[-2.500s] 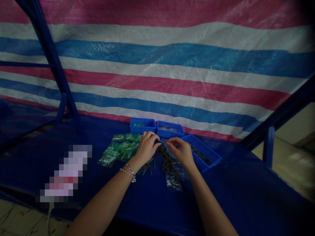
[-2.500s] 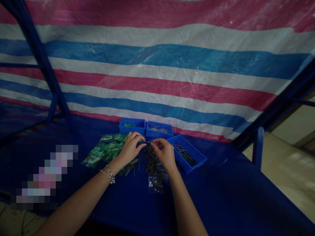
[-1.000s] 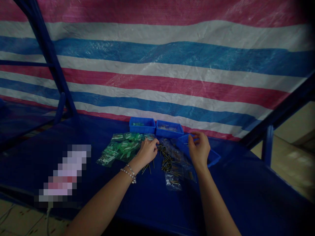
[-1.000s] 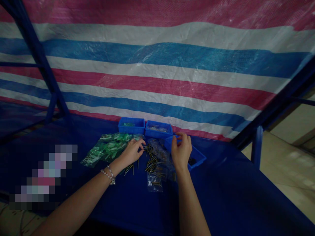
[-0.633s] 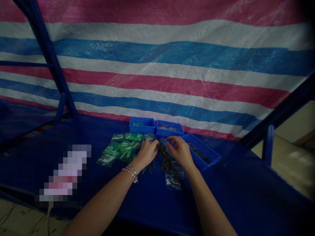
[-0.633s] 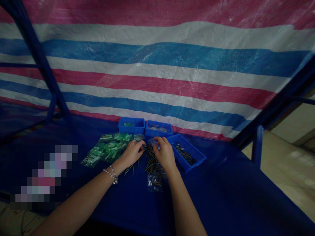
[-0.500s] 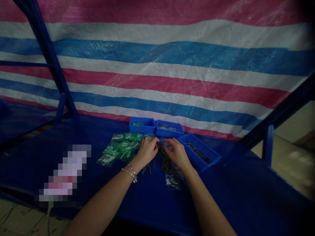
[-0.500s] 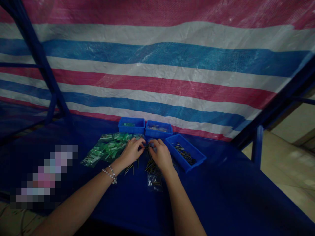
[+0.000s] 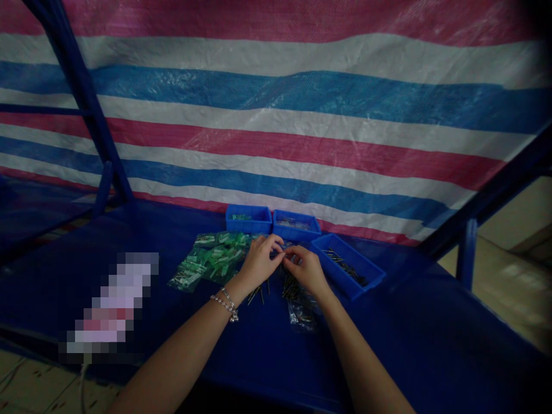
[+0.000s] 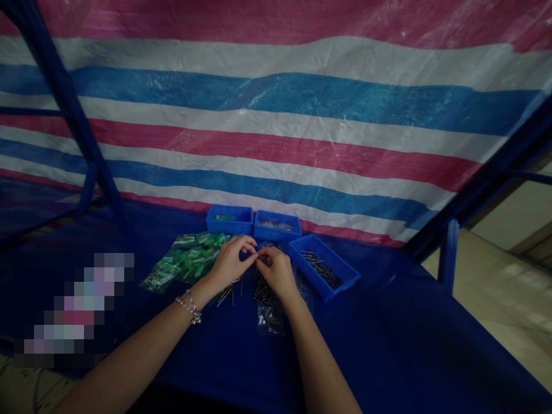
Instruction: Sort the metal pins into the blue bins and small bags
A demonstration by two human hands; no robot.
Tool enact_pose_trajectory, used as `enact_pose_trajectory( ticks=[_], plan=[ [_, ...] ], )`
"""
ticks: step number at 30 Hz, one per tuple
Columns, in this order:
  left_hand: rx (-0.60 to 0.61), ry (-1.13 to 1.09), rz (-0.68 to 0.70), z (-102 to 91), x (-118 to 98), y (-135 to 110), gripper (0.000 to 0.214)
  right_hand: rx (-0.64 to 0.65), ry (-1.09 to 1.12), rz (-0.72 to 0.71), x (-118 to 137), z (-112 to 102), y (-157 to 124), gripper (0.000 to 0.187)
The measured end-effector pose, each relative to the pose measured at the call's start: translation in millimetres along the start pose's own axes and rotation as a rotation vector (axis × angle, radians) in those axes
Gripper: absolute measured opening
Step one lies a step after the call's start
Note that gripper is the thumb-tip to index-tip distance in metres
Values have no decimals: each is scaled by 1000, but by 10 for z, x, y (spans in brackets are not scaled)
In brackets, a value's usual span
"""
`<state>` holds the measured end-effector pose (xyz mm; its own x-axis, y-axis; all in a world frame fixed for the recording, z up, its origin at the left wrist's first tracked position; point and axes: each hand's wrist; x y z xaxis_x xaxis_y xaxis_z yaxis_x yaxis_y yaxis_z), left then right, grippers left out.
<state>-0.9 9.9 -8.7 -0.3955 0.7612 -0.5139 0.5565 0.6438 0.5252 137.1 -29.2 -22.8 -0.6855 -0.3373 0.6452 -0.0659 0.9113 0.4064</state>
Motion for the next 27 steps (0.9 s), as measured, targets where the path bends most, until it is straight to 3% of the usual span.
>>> enact_pose_trajectory(
  ticks=[10, 17, 27],
  plan=[
    [-42, -140, -30, -58, -65, 30, 19, 5, 366, 76, -102, 22, 24, 15],
    [-41, 83, -6, -36, -45, -11, 24, -92, 671, 219, -47, -67, 33, 25],
    [-16, 223, -6, -36, -108, -45, 8, -70, 876, 308, 11, -46, 7, 31]
  ],
)
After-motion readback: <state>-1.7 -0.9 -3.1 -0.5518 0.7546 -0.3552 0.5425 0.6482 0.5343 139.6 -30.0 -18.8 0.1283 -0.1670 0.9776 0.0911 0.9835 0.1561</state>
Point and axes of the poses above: each hand's wrist, its own y-axis towards the middle knuckle, its own z-axis out of the palm, x = y × z, and after that the axes turned 8 degrees about x, right-handed
